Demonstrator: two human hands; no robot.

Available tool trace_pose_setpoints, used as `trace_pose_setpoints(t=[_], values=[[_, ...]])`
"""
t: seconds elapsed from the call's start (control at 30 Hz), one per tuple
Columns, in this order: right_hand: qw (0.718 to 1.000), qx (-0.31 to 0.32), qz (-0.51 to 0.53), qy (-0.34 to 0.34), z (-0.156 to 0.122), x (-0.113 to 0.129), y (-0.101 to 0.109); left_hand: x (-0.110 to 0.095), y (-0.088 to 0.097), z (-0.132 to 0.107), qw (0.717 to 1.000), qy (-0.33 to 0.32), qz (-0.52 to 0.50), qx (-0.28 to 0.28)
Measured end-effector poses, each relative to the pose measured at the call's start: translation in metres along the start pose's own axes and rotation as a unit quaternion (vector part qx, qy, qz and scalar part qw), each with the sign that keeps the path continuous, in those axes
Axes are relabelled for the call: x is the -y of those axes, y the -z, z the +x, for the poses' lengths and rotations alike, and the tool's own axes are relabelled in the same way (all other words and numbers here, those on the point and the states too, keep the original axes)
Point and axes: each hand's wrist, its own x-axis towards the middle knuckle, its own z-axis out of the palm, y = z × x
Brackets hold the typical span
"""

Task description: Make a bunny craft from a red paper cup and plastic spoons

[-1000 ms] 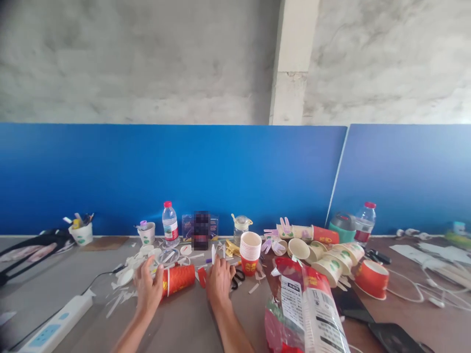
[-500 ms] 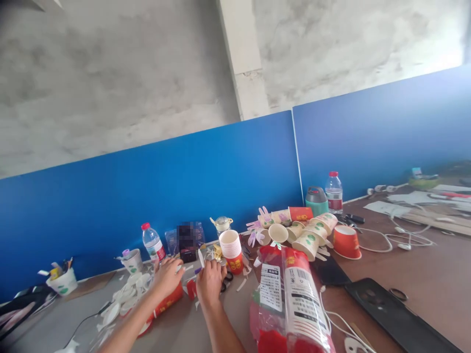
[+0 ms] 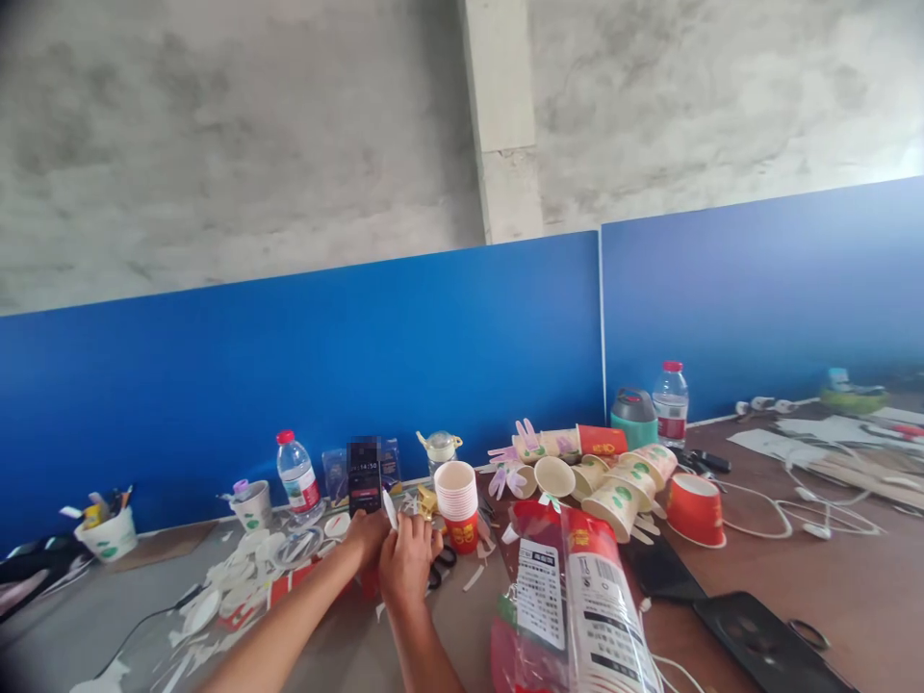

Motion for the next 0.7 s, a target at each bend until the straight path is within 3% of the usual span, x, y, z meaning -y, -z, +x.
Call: trace_pose_setpoints(t=[0.13, 0.23, 0.3, 0.33, 0.4, 0.5, 0.63, 0.7], values=[[0.999, -0.036, 0.021, 0.024, 0.000, -0.001, -0.001, -0.002, 0.031, -0.011, 0.998, 0.015, -0.053, -0.024], [0.995, -0.052, 0.049, 0.071, -0.004, 0.001, -0.002, 0.005, 0.055, -0.042, 0.986, 0.044, -0.140, -0.073], [0.989, -0.050, 0.074, 0.117, -0.009, 0.006, 0.000, 0.011, 0.066, -0.070, 0.911, 0.108, -0.380, -0.118], [0.986, -0.040, 0.085, 0.140, -0.013, 0.010, 0.002, 0.014, 0.070, -0.082, 0.871, 0.133, -0.456, -0.122], [0.978, -0.007, 0.105, 0.181, -0.022, 0.019, 0.009, 0.017, 0.075, -0.100, 0.821, 0.158, -0.536, -0.120], [0.955, 0.057, 0.134, 0.257, -0.033, 0.032, 0.021, 0.018, 0.080, -0.108, 0.782, 0.154, -0.589, -0.134], [0.950, 0.081, 0.126, 0.272, -0.040, 0.036, 0.028, 0.022, 0.084, -0.106, 0.730, 0.166, -0.647, -0.144], [0.954, 0.077, 0.109, 0.270, -0.040, 0.033, 0.026, 0.025, 0.084, -0.107, 0.719, 0.175, -0.659, -0.139]])
